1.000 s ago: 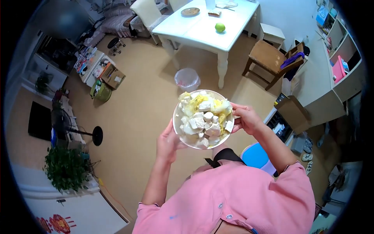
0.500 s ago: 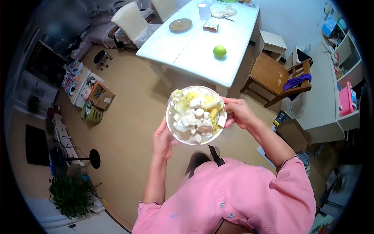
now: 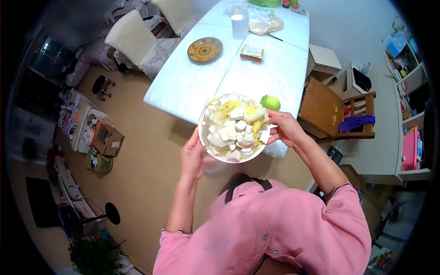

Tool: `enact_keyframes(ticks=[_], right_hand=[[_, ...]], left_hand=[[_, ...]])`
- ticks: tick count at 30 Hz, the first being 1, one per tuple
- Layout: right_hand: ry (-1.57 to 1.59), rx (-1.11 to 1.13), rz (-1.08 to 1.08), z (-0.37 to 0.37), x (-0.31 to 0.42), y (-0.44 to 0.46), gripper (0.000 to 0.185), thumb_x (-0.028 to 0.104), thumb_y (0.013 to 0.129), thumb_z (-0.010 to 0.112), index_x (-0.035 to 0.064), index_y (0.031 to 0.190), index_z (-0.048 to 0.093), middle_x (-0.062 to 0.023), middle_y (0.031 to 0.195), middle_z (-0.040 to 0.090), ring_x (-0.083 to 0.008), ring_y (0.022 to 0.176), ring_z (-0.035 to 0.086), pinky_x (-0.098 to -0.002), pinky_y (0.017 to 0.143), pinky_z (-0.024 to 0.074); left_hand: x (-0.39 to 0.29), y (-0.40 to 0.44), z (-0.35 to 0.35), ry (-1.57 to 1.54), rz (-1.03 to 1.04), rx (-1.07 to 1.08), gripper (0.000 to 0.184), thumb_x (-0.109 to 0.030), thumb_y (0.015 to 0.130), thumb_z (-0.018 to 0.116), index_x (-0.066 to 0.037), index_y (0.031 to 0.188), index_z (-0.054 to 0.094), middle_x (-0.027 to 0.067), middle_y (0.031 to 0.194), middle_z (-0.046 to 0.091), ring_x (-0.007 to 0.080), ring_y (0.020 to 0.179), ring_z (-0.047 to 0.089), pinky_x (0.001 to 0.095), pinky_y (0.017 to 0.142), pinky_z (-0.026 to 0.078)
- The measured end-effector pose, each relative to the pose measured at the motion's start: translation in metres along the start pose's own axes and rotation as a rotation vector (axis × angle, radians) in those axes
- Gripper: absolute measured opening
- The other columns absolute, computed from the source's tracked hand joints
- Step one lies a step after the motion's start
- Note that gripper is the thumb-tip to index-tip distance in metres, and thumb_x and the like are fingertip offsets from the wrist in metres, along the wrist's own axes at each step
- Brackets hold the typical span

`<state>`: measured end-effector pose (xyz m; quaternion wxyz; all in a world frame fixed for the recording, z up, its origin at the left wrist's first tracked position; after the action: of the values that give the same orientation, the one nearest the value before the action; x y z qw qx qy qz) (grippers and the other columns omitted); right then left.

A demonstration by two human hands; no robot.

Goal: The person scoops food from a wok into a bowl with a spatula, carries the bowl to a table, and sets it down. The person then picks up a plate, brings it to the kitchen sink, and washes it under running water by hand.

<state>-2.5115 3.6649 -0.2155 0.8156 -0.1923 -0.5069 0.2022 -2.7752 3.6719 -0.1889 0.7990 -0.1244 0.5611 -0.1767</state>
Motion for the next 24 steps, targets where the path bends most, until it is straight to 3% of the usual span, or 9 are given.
enact_keyframes(ticks=[10, 13, 16, 24], right_hand=[[0.077, -0.016, 0.035, -0.033, 0.055, 0.14, 0.048, 0.003, 0.09, 0.047, -0.0042, 0.138, 0.048, -0.0186, 0.116, 0.066, -0.0262, 0.077, 0.073, -0.0304, 0.054, 0.0631], [0.048, -0.056, 0.047, -0.055, 0.055, 0.172, 0.047, 0.004, 0.091, 0.048, -0.0033, 0.138, 0.049, -0.018, 0.115, 0.066, -0.0258, 0.077, 0.073, -0.0312, 0.054, 0.0631], [0.039, -0.075, 0.084, -0.064, 0.062, 0.197, 0.047, 0.004, 0.091, 0.049, -0.0016, 0.138, 0.05, -0.0169, 0.116, 0.066, -0.0259, 0.078, 0.073, -0.0326, 0.055, 0.0629], [0.049, -0.07, 0.135, -0.091, 0.057, 0.27, 0.047, 0.006, 0.092, 0.051, 0.0005, 0.139, 0.05, -0.0157, 0.118, 0.066, -0.0256, 0.079, 0.073, -0.0332, 0.057, 0.0626]], left_hand=[[-0.009, 0.168, 0.013, 0.064, -0.025, 0.068, 0.072, 0.009, 0.079, 0.036, 0.0, 0.15, 0.029, 0.018, 0.138, 0.052, 0.025, 0.093, 0.07, 0.0304, 0.061, 0.064], [-0.001, 0.196, 0.024, 0.046, -0.068, 0.059, 0.072, 0.01, 0.079, 0.036, -0.001, 0.15, 0.029, 0.0183, 0.141, 0.049, 0.0273, 0.096, 0.07, 0.0333, 0.066, 0.065], [0.002, 0.223, 0.028, 0.055, -0.131, 0.045, 0.063, 0.007, 0.086, 0.037, -0.004, 0.148, 0.036, 0.0129, 0.135, 0.055, 0.0227, 0.105, 0.067, 0.0368, 0.076, 0.064], [0.029, 0.29, 0.028, 0.019, -0.153, 0.034, 0.065, 0.006, 0.085, 0.039, -0.004, 0.149, 0.035, 0.0122, 0.137, 0.054, 0.0224, 0.107, 0.066, 0.0341, 0.078, 0.062]])
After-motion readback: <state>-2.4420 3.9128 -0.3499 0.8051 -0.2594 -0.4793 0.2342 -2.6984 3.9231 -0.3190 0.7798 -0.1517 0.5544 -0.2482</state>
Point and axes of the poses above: each hand's wrist, its own y-axis towards the middle knuckle, its own z-axis out of the palm, x = y × z, the point moved 10 cm from there along y, towards the middle knuckle
